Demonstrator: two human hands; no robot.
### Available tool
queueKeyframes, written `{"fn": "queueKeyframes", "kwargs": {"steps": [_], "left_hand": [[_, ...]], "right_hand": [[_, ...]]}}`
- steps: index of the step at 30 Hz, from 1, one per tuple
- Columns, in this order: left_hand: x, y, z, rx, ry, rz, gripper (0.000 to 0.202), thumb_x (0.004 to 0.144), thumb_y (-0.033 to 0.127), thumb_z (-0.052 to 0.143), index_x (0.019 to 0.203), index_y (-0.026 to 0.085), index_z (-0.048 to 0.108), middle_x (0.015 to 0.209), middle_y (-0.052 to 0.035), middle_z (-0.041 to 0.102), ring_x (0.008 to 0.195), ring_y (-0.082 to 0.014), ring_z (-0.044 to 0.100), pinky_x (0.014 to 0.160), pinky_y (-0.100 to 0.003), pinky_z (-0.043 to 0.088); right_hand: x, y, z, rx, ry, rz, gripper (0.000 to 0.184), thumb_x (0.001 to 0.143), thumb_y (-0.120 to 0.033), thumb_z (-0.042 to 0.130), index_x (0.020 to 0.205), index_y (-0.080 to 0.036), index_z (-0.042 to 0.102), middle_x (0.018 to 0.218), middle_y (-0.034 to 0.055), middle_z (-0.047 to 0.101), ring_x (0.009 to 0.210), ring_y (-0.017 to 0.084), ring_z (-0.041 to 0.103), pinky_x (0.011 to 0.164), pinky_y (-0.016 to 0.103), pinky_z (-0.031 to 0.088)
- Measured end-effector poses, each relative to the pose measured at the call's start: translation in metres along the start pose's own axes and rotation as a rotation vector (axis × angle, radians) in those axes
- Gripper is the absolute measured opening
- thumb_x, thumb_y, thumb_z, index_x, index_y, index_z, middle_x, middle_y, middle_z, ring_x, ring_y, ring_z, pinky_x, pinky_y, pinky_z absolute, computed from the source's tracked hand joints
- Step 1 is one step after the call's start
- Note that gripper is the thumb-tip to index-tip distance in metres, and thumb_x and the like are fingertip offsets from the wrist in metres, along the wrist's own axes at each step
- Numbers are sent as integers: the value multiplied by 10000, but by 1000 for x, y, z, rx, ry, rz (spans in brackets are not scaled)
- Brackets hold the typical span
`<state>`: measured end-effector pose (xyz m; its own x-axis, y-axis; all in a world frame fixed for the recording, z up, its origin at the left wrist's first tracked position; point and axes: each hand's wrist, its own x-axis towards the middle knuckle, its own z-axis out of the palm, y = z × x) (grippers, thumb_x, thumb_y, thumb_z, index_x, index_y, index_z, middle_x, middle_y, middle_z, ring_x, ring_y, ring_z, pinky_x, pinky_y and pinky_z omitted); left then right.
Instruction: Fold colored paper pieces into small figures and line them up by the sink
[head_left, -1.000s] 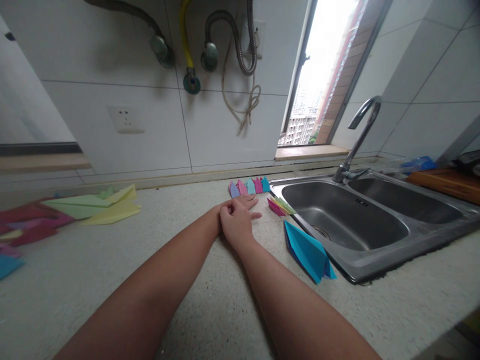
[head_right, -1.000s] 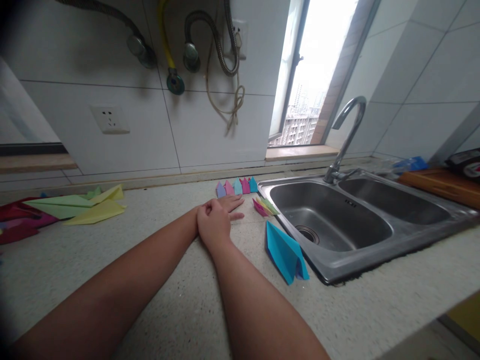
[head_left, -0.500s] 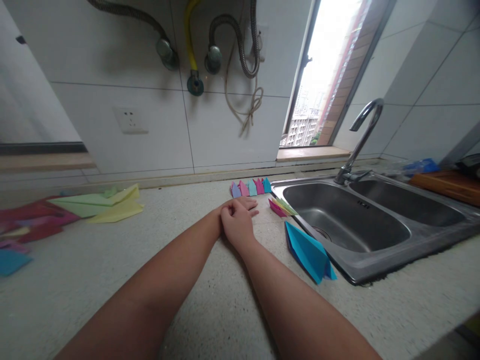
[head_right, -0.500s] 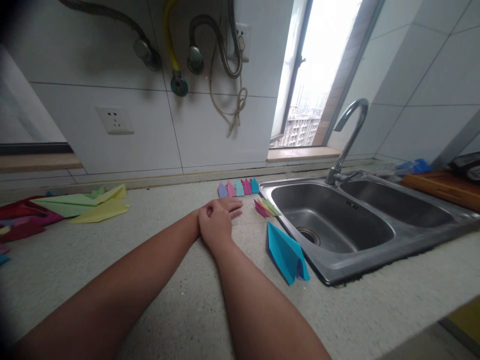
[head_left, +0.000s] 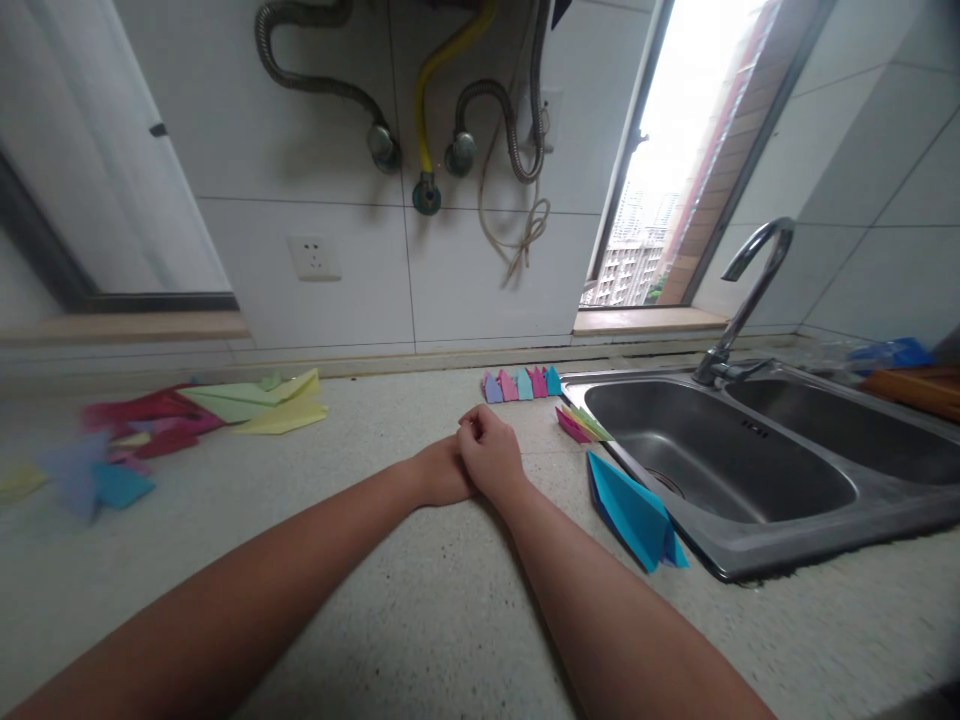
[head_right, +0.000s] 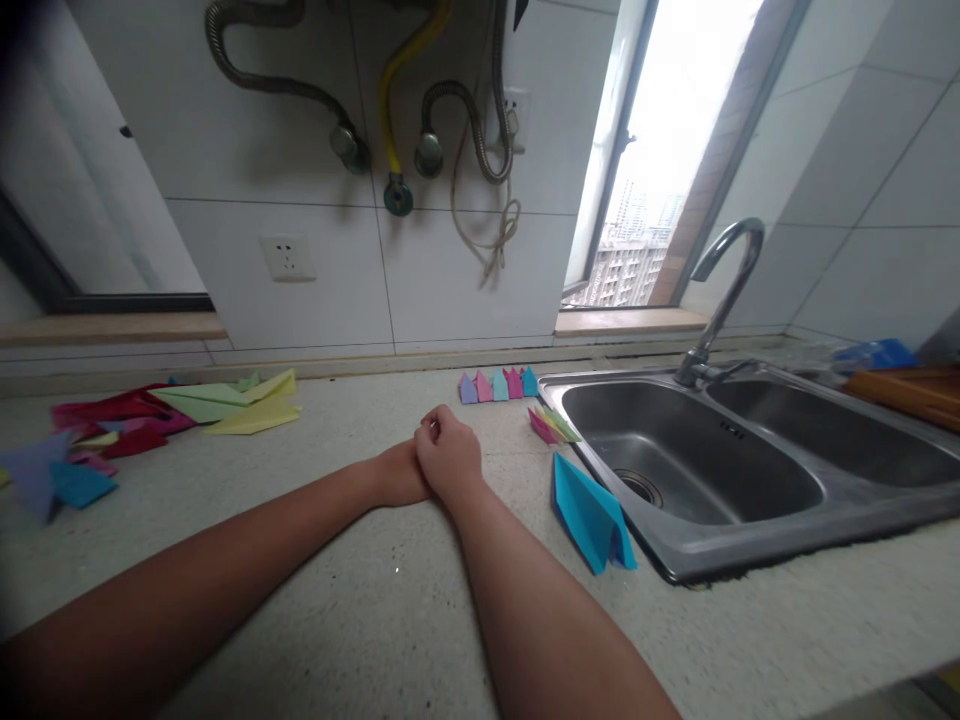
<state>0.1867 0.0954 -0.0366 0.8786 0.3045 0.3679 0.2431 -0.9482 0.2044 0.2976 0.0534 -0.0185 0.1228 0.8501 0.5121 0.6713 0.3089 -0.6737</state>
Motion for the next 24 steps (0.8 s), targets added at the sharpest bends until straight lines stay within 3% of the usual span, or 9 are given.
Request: {"fn": "queueKeyframes", "kwargs": {"steps": [3, 7, 10, 13, 16, 20, 24], "left_hand": [[-50, 28, -21, 49, -70, -88, 463, 930, 335, 519, 1373, 200, 523, 1452, -107, 512, 1347, -297, 447, 1155, -452, 321], [-119, 65, -46, 87, -193, -277, 645, 977, 461, 409, 1555, 270, 197, 1617, -75, 212, 1482, -280, 217, 1208, -503, 182], [-166, 81, -63, 89, -243, -380, 641, 987, 483, 378, 1557, 348, 118, 1627, -18, 149, 1491, -252, 186, 1218, -486, 153], [-199, 82, -77, 103, -233, -456, 617, 991, 481, 372, 1548, 384, 128, 1623, 10, 170, 1488, -247, 201, 1214, -491, 165], [-214, 74, -86, 115, -156, -501, 567, 989, 462, 391, 1529, 385, 237, 1597, 12, 276, 1465, -238, 275, 1203, -479, 211], [-213, 67, -90, 116, -63, -451, 465, 981, 394, 423, 1440, 326, 459, 1493, -21, 479, 1392, -216, 414, 1168, -431, 297], [-212, 68, -93, 139, -42, -393, 443, 980, 379, 415, 1392, 260, 528, 1464, -64, 514, 1360, -227, 453, 1148, -421, 320]], "right_hand": [[-2, -1, 1, -69, -89, -22, 115, 874, -252, 500, 893, -235, 611, 743, 2, 657, 690, 166, 591, 640, 274, 374], [-6, -3, 7, -145, -251, -168, 174, 856, -221, 534, 1011, -205, 611, 912, 40, 679, 832, 176, 590, 736, 286, 398], [-11, -7, 9, -207, -373, -351, 252, 874, -279, 560, 1100, -183, 617, 1094, 89, 652, 1031, 209, 553, 900, 327, 384], [-17, -13, 8, -310, -477, -428, 373, 911, -425, 539, 1219, -222, 598, 1243, 106, 602, 1142, 254, 508, 969, 401, 347], [-24, -22, 9, -407, -550, -453, 467, 937, -530, 467, 1311, -267, 558, 1353, 108, 552, 1221, 294, 472, 1001, 463, 313], [-34, -34, 19, -475, -600, -484, 597, 943, -622, 371, 1424, -281, 468, 1477, 125, 456, 1327, 327, 405, 1053, 504, 273], [-42, -42, 34, -505, -658, -516, 690, 928, -682, 314, 1495, -293, 377, 1562, 128, 340, 1403, 352, 329, 1098, 539, 222]]}}
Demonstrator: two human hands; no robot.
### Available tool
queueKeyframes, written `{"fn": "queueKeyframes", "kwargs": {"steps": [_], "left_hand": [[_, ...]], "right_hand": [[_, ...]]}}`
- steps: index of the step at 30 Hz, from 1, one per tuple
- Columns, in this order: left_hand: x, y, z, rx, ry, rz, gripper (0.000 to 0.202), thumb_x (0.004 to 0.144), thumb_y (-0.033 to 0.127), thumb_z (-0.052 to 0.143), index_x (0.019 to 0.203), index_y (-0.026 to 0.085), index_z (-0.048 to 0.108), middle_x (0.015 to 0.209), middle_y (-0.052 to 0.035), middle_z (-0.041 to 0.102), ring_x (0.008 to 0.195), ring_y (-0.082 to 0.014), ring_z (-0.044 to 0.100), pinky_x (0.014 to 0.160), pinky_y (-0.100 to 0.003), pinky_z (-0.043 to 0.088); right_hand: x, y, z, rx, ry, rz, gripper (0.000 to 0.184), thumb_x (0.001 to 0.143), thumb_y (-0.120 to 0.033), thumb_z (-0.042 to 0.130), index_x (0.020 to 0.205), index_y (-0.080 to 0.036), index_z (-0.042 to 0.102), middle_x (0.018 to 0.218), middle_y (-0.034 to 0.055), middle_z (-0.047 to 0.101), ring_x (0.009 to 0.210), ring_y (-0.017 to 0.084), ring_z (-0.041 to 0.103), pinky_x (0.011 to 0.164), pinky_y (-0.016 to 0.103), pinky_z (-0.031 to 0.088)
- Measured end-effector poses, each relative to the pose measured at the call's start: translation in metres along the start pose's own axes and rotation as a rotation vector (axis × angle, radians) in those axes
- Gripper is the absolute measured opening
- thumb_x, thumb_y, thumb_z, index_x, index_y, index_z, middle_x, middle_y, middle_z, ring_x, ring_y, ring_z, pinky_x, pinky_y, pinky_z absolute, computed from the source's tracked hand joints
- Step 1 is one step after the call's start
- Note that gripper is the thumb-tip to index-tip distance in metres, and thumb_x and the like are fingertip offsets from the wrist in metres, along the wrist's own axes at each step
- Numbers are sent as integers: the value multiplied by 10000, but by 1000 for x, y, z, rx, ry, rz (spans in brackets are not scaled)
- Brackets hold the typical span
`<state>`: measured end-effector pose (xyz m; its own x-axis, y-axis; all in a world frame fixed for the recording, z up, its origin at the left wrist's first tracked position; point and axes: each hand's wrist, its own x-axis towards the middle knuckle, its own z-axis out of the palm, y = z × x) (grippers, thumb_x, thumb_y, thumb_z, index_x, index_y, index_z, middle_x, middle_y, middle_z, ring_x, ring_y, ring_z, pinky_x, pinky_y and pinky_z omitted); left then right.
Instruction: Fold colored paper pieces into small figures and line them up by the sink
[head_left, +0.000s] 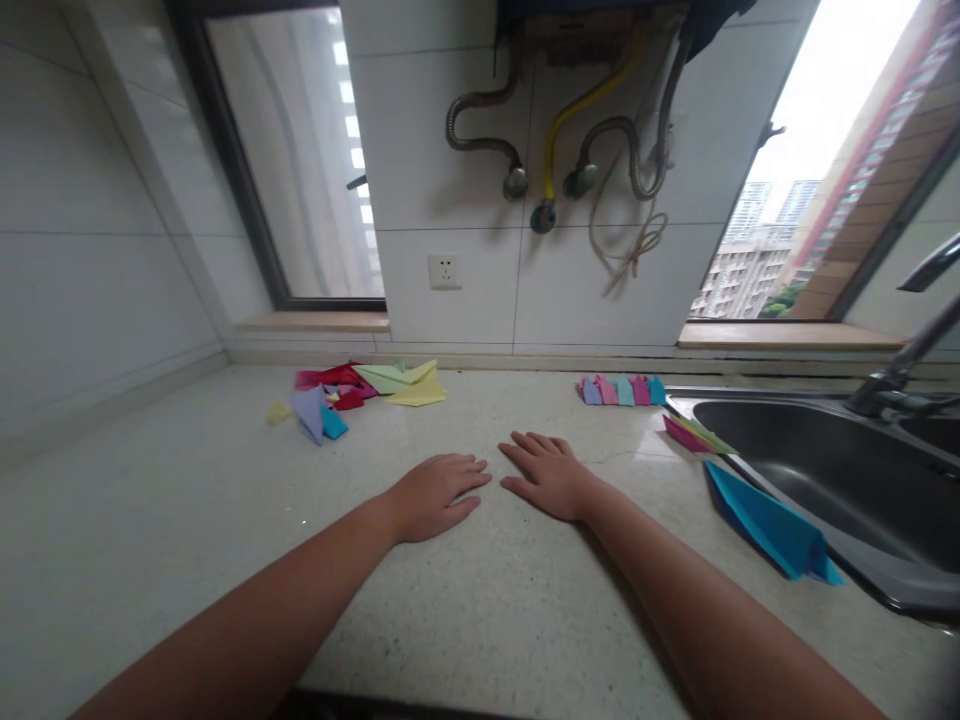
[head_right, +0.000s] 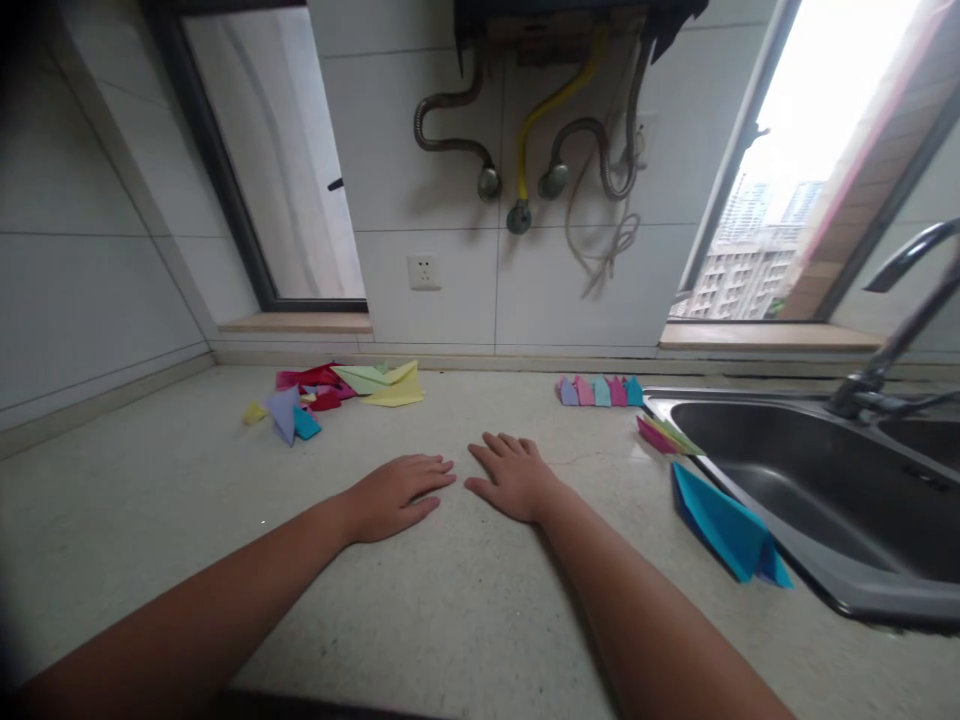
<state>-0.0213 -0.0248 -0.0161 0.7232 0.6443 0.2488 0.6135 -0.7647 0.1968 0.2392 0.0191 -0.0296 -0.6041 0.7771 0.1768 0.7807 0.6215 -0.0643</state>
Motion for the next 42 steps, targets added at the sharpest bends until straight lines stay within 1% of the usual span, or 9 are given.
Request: {"fn": "queueKeyframes", "kwargs": {"steps": [5, 8, 12, 16, 18, 22, 26, 32, 42], "left_hand": [[-7, -8, -8, 78, 17, 56, 405, 960, 363, 449, 1320, 247, 591, 1377, -73, 596, 1270, -241, 529, 1093, -421, 369], [-12, -30, -25, 180, 130, -48, 384, 937, 371, 487, 1272, 241, 621, 1351, -90, 604, 1247, -272, 525, 1069, -461, 372], [-33, -83, -66, 288, 450, -362, 379, 908, 341, 521, 1259, 236, 617, 1402, -109, 536, 1297, -300, 450, 1108, -482, 312], [-79, -136, -93, 308, 794, -778, 364, 910, 333, 483, 1225, 181, 586, 1373, -170, 504, 1298, -317, 421, 1116, -471, 276], [-105, -156, -93, 211, 842, -1077, 371, 889, 378, 511, 1190, 166, 552, 1312, -191, 531, 1273, -329, 437, 1061, -461, 327], [-138, -181, -76, 79, 741, -1256, 344, 857, 488, 528, 850, 148, 582, 930, -208, 664, 1024, -370, 593, 837, -446, 434], [-135, -192, -64, 8, 642, -1237, 337, 819, 495, 552, 665, 195, 569, 782, -154, 676, 893, -354, 637, 777, -417, 431], [-111, -183, -57, -70, 636, -1072, 210, 801, 374, 557, 702, 197, 613, 804, -88, 698, 823, -263, 632, 750, -335, 434], [-72, -146, -67, -275, 929, -923, 127, 798, 314, 529, 791, 205, 594, 849, -62, 656, 869, -228, 609, 777, -319, 460]], "right_hand": [[5, -7, 2, -10, 0, 22, 675, 925, -679, 323, 1491, -317, 385, 1559, 109, 353, 1405, 364, 341, 1095, 564, 236], [6, -5, -2, 7, 10, 32, 601, 932, -634, 364, 1458, -352, 431, 1536, 81, 401, 1387, 344, 380, 1085, 554, 264], [9, 1, -3, 25, 5, 51, 552, 930, -595, 393, 1430, -374, 467, 1515, 59, 437, 1370, 326, 414, 1074, 550, 288], [12, 7, 1, 31, 20, 55, 548, 925, -608, 386, 1417, -386, 480, 1502, 40, 457, 1367, 320, 420, 1069, 552, 303], [13, 9, 3, 33, 27, 50, 547, 922, -614, 384, 1409, -390, 490, 1497, 37, 464, 1362, 326, 425, 1063, 557, 309], [14, 13, 4, 42, 34, 49, 543, 920, -624, 377, 1393, -392, 510, 1488, 38, 475, 1350, 333, 438, 1052, 566, 316], [14, 14, 4, 50, 34, 57, 536, 918, -620, 390, 1385, -391, 518, 1486, 32, 479, 1349, 327, 438, 1055, 563, 314], [14, 14, 3, 60, 32, 51, 539, 917, -609, 393, 1390, -383, 517, 1484, 39, 480, 1347, 328, 441, 1058, 565, 313], [12, 13, 1, 67, 33, 55, 518, 919, -590, 410, 1381, -383, 524, 1475, 38, 492, 1337, 319, 453, 1049, 554, 323]]}}
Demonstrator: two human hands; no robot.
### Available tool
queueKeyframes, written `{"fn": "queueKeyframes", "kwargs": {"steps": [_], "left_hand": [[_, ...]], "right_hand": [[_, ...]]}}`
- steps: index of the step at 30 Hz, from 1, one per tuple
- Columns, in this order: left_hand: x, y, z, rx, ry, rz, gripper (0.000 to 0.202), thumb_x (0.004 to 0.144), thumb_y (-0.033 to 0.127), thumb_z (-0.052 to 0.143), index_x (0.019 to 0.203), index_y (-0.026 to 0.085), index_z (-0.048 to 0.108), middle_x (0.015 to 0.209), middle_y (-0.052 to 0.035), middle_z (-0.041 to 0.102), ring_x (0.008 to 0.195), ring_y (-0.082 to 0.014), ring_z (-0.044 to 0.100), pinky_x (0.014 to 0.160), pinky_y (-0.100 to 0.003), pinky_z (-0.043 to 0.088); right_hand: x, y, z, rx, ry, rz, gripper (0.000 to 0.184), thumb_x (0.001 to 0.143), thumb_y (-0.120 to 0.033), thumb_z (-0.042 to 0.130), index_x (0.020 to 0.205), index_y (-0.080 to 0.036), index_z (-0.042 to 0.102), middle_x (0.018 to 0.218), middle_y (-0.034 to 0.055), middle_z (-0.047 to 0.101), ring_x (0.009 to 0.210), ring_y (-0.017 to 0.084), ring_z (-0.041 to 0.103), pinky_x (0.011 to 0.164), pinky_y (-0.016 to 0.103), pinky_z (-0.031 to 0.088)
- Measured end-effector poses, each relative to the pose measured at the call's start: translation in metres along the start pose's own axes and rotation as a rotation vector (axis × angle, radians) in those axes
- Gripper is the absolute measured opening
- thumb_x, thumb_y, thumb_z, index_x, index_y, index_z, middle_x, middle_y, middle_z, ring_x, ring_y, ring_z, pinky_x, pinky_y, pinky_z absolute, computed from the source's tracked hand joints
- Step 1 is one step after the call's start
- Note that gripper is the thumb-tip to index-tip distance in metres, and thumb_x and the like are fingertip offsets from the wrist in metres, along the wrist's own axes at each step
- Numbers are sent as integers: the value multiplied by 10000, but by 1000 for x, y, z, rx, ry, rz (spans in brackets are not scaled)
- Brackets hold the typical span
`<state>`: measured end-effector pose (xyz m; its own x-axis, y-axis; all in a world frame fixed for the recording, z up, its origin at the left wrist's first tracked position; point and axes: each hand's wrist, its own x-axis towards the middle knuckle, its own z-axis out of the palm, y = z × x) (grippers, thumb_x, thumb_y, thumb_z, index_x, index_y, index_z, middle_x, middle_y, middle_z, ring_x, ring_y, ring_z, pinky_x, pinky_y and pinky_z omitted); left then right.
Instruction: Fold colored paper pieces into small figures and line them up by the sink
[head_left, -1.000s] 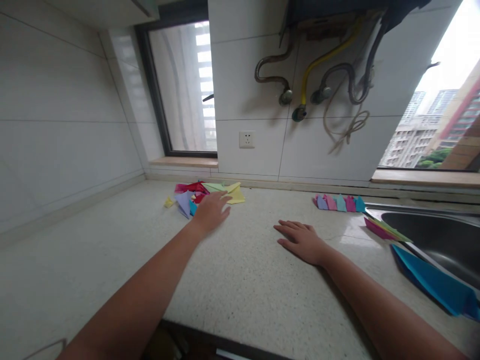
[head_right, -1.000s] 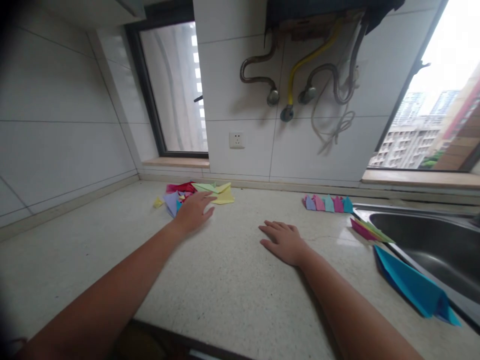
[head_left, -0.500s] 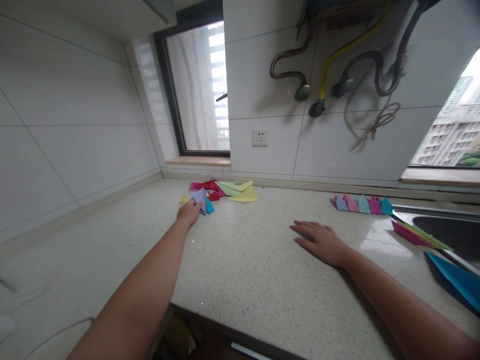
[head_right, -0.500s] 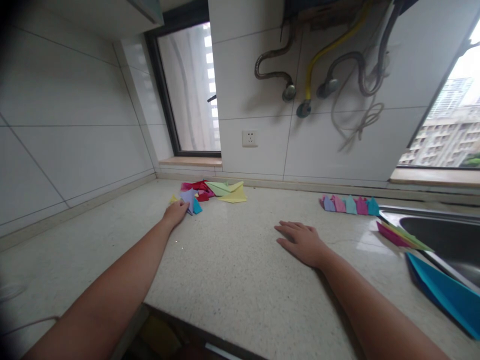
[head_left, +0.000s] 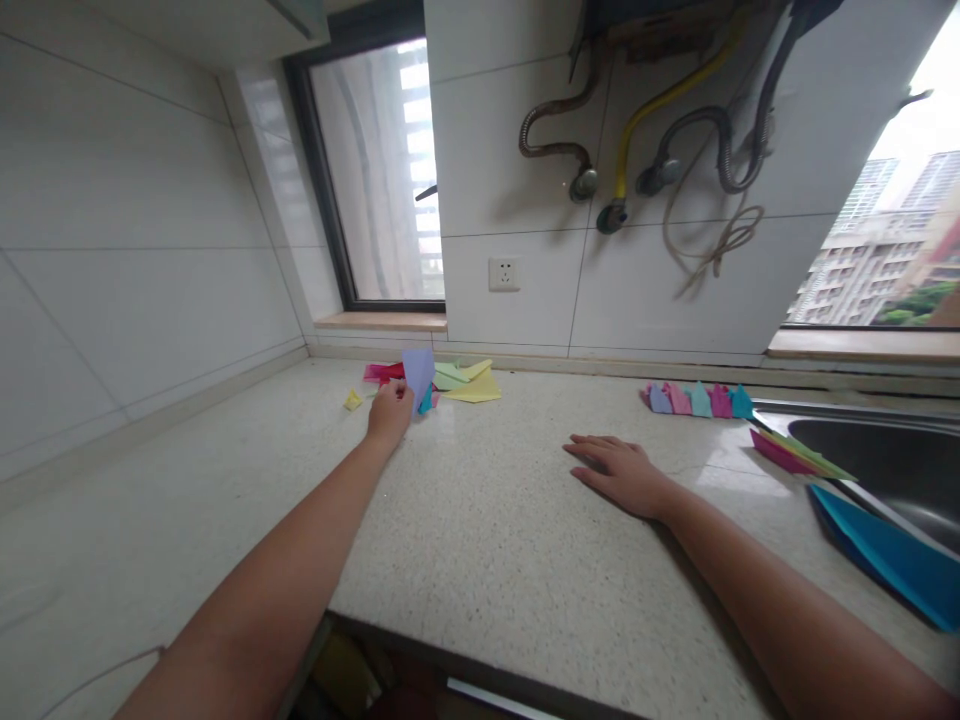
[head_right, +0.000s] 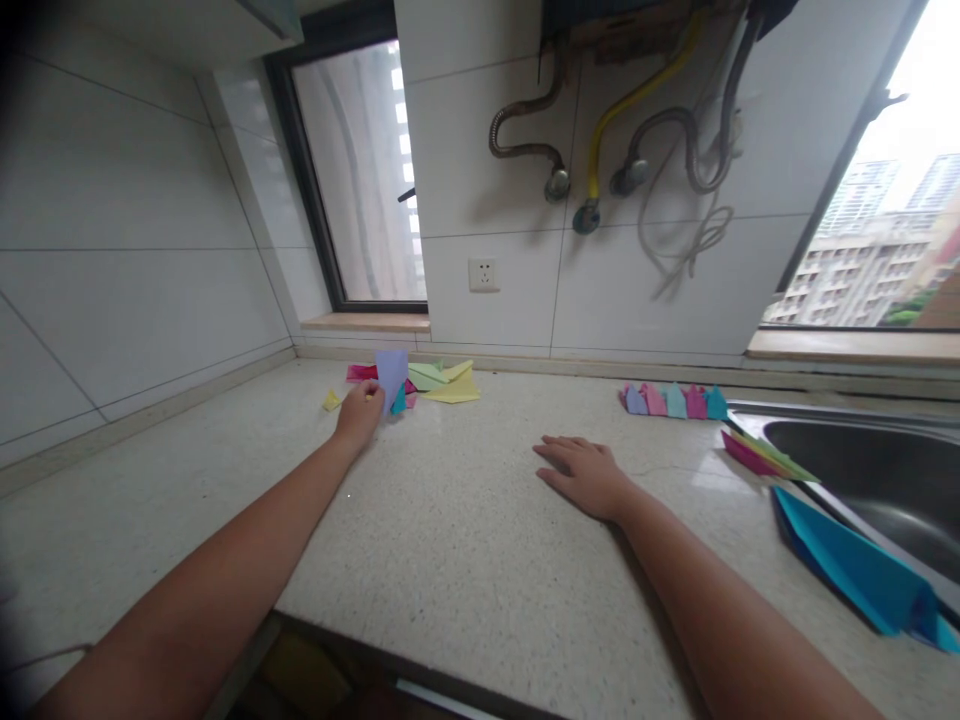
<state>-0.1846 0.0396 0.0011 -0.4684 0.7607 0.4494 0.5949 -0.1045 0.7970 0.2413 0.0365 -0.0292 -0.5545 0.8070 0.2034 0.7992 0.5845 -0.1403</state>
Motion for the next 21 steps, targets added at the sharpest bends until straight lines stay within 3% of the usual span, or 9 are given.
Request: {"fn": "queueKeyframes", "kwargs": {"steps": [3, 6, 12, 16, 21], "left_hand": [[-2, 21, 8, -205, 7, -16, 150, 831, 350, 484, 822, 210, 538, 790, -33, 622, 727, -181, 608, 662, -286, 485], [-12, 42, 24, -415, -64, -39, 167, 847, 381, 454, 846, 217, 487, 714, -2, 583, 598, -149, 587, 546, -262, 478], [-44, 70, 59, -691, -254, -102, 237, 811, 425, 532, 892, 202, 524, 736, -23, 627, 573, -144, 595, 489, -249, 456], [-39, 61, 60, -709, -217, -166, 226, 782, 412, 573, 845, 204, 509, 656, 9, 581, 535, -129, 565, 485, -240, 450], [-6, 27, 31, -607, -67, -208, 223, 782, 415, 588, 829, 214, 504, 601, 28, 543, 510, -125, 549, 470, -228, 430]], "right_hand": [[-1, -1, -2, 7, 4, 5, 511, 916, -581, 421, 1374, -383, 530, 1471, 39, 497, 1334, 322, 455, 1046, 550, 326], [-1, -3, -3, 17, 0, 4, 512, 917, -578, 424, 1376, -379, 530, 1472, 41, 496, 1336, 318, 453, 1049, 544, 326], [-2, -3, -4, 38, -9, 9, 509, 914, -566, 443, 1376, -371, 532, 1472, 50, 496, 1335, 321, 451, 1058, 541, 314], [-3, -4, -5, 38, -8, 4, 500, 918, -564, 444, 1374, -377, 530, 1472, 40, 497, 1329, 315, 459, 1060, 539, 315], [-3, -3, -5, 24, -11, 8, 492, 925, -566, 429, 1372, -384, 527, 1479, 37, 488, 1339, 317, 450, 1048, 543, 326]]}}
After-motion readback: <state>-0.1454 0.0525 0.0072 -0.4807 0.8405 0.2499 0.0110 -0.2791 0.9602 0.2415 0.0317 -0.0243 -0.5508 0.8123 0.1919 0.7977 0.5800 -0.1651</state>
